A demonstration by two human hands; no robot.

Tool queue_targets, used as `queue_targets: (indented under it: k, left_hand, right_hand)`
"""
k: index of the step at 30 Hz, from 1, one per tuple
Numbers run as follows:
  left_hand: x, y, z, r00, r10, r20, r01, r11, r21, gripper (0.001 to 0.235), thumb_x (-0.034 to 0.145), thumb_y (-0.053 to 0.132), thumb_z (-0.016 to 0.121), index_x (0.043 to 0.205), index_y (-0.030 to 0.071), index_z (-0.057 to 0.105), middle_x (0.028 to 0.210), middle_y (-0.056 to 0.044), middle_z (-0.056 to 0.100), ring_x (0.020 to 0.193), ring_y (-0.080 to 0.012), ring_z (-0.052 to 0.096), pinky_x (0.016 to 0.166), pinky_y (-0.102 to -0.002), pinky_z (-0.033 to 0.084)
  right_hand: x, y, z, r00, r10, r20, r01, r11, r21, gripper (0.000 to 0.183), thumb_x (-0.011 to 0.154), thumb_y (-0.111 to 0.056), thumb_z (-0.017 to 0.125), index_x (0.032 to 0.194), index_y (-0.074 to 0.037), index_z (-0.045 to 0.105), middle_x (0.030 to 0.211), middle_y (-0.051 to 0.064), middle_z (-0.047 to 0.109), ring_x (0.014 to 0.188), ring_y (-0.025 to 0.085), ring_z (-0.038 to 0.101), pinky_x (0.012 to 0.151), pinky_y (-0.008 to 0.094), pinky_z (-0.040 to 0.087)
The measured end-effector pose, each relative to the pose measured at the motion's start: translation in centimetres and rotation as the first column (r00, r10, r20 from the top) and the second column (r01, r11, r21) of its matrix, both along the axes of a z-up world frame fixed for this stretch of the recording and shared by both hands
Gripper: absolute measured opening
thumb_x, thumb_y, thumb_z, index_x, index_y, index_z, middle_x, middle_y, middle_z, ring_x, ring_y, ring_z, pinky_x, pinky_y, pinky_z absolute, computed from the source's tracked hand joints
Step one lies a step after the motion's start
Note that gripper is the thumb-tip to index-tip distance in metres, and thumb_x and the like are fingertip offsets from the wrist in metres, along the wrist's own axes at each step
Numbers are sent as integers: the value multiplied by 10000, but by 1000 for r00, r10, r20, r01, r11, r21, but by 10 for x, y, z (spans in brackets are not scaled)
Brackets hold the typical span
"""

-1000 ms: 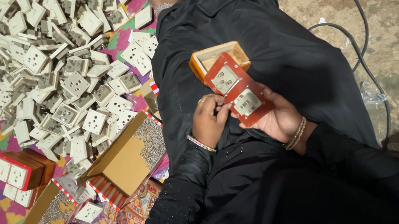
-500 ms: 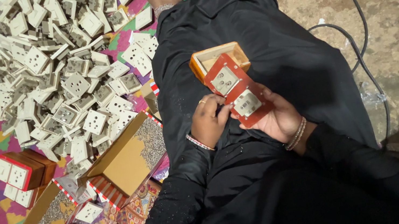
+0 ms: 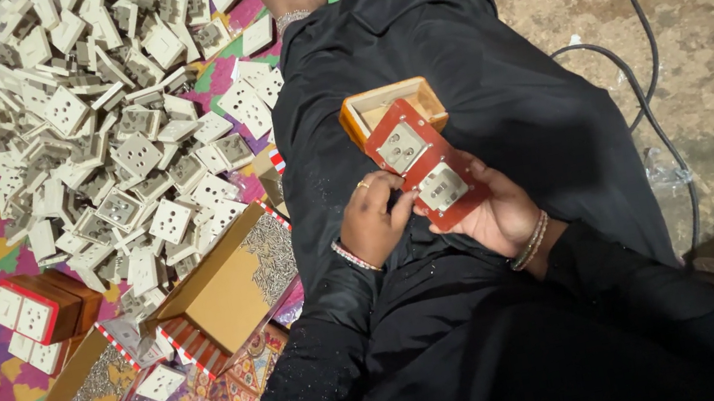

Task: The person sits on the floor and assembles white electrical outlet modules into red plastic frames. They pick up modules from a large pile, insert them into the frame, and adjust them by hand.

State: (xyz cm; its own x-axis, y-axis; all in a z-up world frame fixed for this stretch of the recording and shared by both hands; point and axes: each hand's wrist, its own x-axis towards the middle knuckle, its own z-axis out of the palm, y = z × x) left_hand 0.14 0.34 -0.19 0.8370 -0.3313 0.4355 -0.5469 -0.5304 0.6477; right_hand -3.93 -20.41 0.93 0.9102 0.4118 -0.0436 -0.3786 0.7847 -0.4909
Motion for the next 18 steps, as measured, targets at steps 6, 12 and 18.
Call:
queue_targets:
  k: [6, 12, 18]
  left_hand:
    - [0, 0, 2, 1000, -16, 9, 16, 1000, -21, 175, 862, 83, 752, 995, 35, 649, 1037, -146, 693, 943, -358, 684, 808, -405, 559]
    - [1, 1, 5, 1000, -13, 3, 13, 1000, -14, 130, 894, 53, 721, 1004, 41, 652, 1039, -142, 705, 960, -351, 697, 835, -404, 569]
    - [1, 1, 4, 1000, -12, 11, 12, 1000, -5, 125, 882, 39, 704, 993, 26, 648, 1010, -151, 700, 940, -369, 681, 820, -420, 557]
  right_hand:
    - [1, 0, -3, 1000, -6, 0, 6, 1000, 26, 658, 1038, -464, 559, 1550, -76, 420, 1359, 161, 608, 1140, 303, 657, 854, 425, 580]
    - [1, 1, -2, 1000, 0, -4, 1, 999, 40, 633, 1052, -461, 550, 1538, -75, 424, 1350, 174, 610, 1143, 321, 660, 858, 441, 585]
    - [0, -1, -14, 999, -13, -30, 13, 1000, 16, 611, 1040, -466, 559, 1491, -69, 446, 1325, 170, 615, 1129, 309, 659, 860, 436, 592]
